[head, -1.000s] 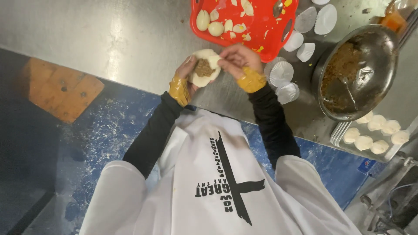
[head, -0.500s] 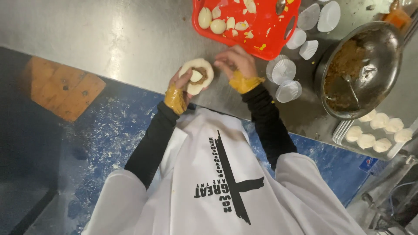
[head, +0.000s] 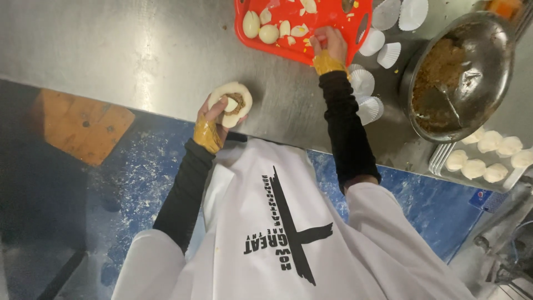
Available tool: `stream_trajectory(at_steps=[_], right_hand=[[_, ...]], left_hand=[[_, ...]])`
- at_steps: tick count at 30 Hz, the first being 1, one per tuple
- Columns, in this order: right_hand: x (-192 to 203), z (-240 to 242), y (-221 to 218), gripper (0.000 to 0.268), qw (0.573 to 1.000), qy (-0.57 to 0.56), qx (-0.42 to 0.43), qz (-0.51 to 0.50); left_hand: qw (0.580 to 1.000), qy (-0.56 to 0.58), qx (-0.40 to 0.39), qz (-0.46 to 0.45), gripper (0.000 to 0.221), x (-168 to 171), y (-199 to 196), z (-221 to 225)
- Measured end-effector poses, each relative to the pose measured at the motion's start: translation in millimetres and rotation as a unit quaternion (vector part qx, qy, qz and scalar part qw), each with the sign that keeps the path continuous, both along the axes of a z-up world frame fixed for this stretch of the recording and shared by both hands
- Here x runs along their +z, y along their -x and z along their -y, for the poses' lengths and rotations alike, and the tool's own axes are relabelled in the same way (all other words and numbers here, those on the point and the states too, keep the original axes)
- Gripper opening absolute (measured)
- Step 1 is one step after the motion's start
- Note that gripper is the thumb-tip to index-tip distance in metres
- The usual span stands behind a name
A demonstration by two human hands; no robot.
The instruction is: Preparing dough, scooping meat filling, adding egg slices, and shaping stuffed buns into paper liners.
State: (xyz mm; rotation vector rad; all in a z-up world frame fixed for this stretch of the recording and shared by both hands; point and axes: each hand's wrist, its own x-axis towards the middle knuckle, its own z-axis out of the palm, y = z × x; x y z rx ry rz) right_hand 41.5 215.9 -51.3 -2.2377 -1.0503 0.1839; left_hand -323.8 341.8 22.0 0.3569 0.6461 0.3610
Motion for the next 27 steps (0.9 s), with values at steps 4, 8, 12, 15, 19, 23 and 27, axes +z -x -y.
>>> stream_trajectory(at_steps=[4, 8, 12, 15, 19, 23, 27], right_hand=[[-6, -3, -7, 0.017, 0.999, -0.024, 0.026, 0.031], [-8, 4, -9, 0.020, 0.999, -0.010, 0.013, 0.043], [-12, 5, -6, 0.026, 0.999, 0.015, -0.010, 0.028], [-20, 3, -9, 0.029, 0.994, 0.010, 0.035, 0.103], [-14, 0, -2, 0.024, 0.989, 0.020, 0.080, 0.119], [24, -13, 16, 0.019, 0.987, -0.029, 0.059, -0.148], [103, -31, 82, 0.020, 0.944, -0.083, 0.126, -0.294]], left_hand=[[1.000, -0.005, 0.001, 0.024, 0.044, 3, -8, -2], [0.999, 0.003, 0.002, 0.039, 0.044, 5, -14, -2], [0.999, 0.005, 0.001, 0.035, 0.045, -1, -14, 0], [0.999, 0.006, -0.002, 0.043, 0.045, -6, -17, 1], [0.999, 0.017, -0.004, 0.032, 0.045, -5, -22, 2], [0.999, 0.014, 0.001, 0.038, 0.046, -1, -35, -3], [1.000, 0.002, -0.004, 0.027, 0.047, -14, -48, 1]])
